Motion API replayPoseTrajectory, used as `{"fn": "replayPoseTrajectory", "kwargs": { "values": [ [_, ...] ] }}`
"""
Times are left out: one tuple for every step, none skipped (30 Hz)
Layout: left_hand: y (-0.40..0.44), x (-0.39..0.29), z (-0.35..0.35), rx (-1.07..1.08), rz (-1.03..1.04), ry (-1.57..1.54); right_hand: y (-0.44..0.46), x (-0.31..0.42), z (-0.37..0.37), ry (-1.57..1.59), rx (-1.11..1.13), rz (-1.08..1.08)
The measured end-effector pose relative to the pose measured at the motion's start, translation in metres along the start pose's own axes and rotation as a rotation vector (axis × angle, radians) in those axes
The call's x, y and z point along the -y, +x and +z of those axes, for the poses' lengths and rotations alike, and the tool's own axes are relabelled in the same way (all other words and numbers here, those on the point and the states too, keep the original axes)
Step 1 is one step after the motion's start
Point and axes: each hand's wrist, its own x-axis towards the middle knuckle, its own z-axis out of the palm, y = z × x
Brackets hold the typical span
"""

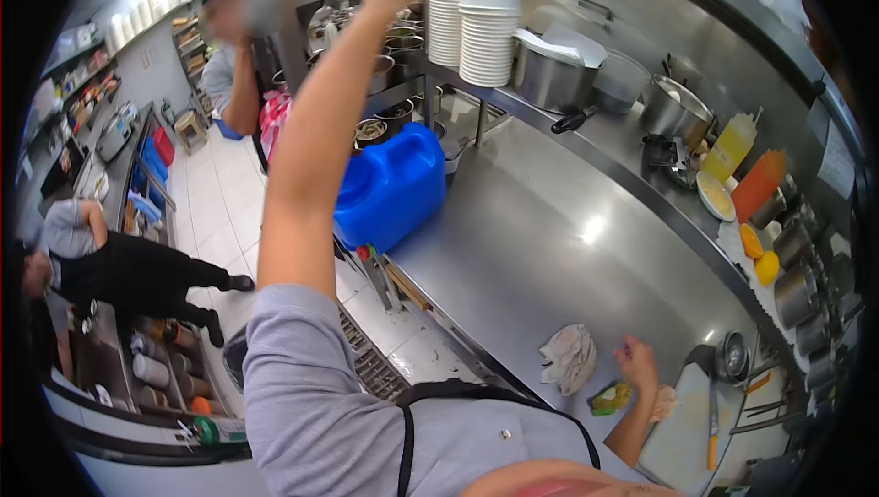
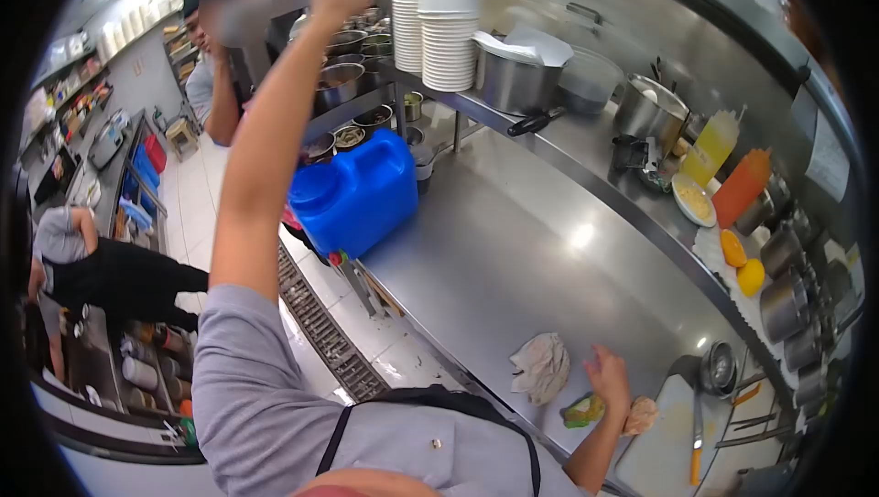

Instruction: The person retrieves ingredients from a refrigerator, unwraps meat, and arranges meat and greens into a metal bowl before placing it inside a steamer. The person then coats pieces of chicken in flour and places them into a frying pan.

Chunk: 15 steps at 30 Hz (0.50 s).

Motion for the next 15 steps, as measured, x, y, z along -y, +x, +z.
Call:
{"fn": "replayPoseTrajectory", "kwargs": {
  "values": [
    [0.028,0.000,-0.007,0.043,-0.155,-0.063,0.006,0.008,0.006,0.058,-0.030,-0.021],
    [0.058,0.019,-0.002,0.047,-0.127,-0.071,0.019,0.018,0.012,0.080,-0.048,-0.012],
    [0.083,0.045,0.005,0.007,0.011,0.081,0.026,0.027,0.018,0.081,-0.043,-0.026],
    [0.105,0.071,0.014,-0.033,0.147,0.226,0.030,0.036,0.023,0.078,-0.034,-0.034],
    [0.123,0.088,0.023,-0.085,0.283,0.364,0.038,0.045,0.027,0.088,-0.045,-0.011],
    [0.139,0.091,0.026,0.018,0.184,0.368,0.045,0.055,0.032,0.151,-0.025,0.016],
    [0.152,0.097,0.030,0.122,0.085,0.372,0.050,0.064,0.038,0.213,-0.007,0.043],
    [0.173,0.130,0.053,0.121,0.114,0.335,0.052,0.072,0.042,0.220,-0.017,0.068],
    [0.197,0.164,0.078,0.119,0.144,0.294,0.051,0.080,0.044,0.265,-0.030,0.115],
    [0.207,0.176,0.088,0.265,0.050,0.196,0.057,0.088,0.045,0.311,-0.058,0.157],
    [0.263,0.265,0.144,0.558,-0.030,0.002,0.054,0.097,0.048,0.319,-0.064,0.191],
    [0.270,0.279,0.159,0.635,0.110,0.148,0.050,0.105,0.053,0.239,-0.077,0.286],
    [0.280,0.279,0.170,0.694,0.262,0.292,0.051,0.112,0.058,0.159,-0.098,0.376],
    [0.280,0.275,0.182,0.738,0.302,0.327,0.051,0.109,0.068,0.177,-0.096,0.416],
    [0.278,0.277,0.191,0.775,0.328,0.311,0.050,0.100,0.083,0.127,-0.080,0.384]
  ]
}}
